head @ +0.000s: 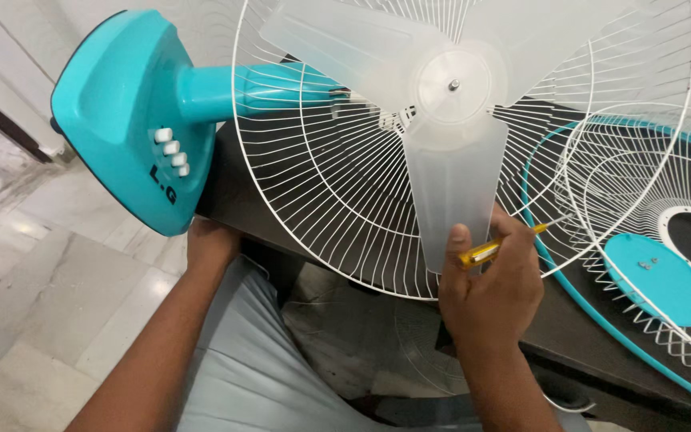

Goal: The person disassembles a teal LG table fan by removing the front grille, fan blades, and motor housing using a screwdriver. They place the removed parts on the table.

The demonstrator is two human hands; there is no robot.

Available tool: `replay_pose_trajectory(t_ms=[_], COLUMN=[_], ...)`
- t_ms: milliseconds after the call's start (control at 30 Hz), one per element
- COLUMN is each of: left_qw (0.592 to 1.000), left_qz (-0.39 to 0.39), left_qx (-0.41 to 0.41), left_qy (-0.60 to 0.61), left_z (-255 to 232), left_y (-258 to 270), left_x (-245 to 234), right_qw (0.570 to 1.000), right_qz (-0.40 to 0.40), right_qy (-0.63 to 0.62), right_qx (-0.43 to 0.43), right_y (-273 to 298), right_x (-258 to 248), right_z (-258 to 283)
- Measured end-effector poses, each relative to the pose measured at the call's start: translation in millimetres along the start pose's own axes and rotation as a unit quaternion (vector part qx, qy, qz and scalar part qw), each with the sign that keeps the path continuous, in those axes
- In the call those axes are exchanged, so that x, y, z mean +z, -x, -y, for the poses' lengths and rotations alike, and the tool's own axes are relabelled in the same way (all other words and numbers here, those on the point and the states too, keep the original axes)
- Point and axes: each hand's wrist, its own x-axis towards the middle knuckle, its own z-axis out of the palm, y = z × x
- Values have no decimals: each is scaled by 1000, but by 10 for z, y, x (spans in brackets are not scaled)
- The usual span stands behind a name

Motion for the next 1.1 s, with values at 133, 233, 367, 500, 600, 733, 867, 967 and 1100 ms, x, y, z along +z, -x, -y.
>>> replay_pose_trajectory(t_ms=[133,233,367,500,600,733,867,967,1100], left_qw=[973,983,991,981,952,966,947,971,998], left_qz=[-51,-47,-8,-9,-52,-15,-17,24,59], left_qx=[210,174,117,188,268,221,261,185,27], left_qy=[-81,27,70,-42,-136,-133,-184,-152,-8], left_z=[99,154,190,388,546,648,531,448,278], left_y=[-42,-24,-102,-243,-392,-443,-417,-298,-191], left_x=[179,185,206,348,462,476,403,297,159], right_qw=[994,984,987,990,983,981,986,988,987], right_qz=[-27,-55,-48,-44,-71,-89,-86,-68,-81], right_qy=[10,15,8,7,5,11,22,25,27], right_qx=[-105,-171,-152,-132,-168,-171,-141,-134,-137], right_y=[9,40,29,27,23,42,12,26,26], right_x=[-23,-17,-50,-81,-79,-57,-44,-53,-47], right_z=[-44,-42,3,58,54,59,58,48,75])
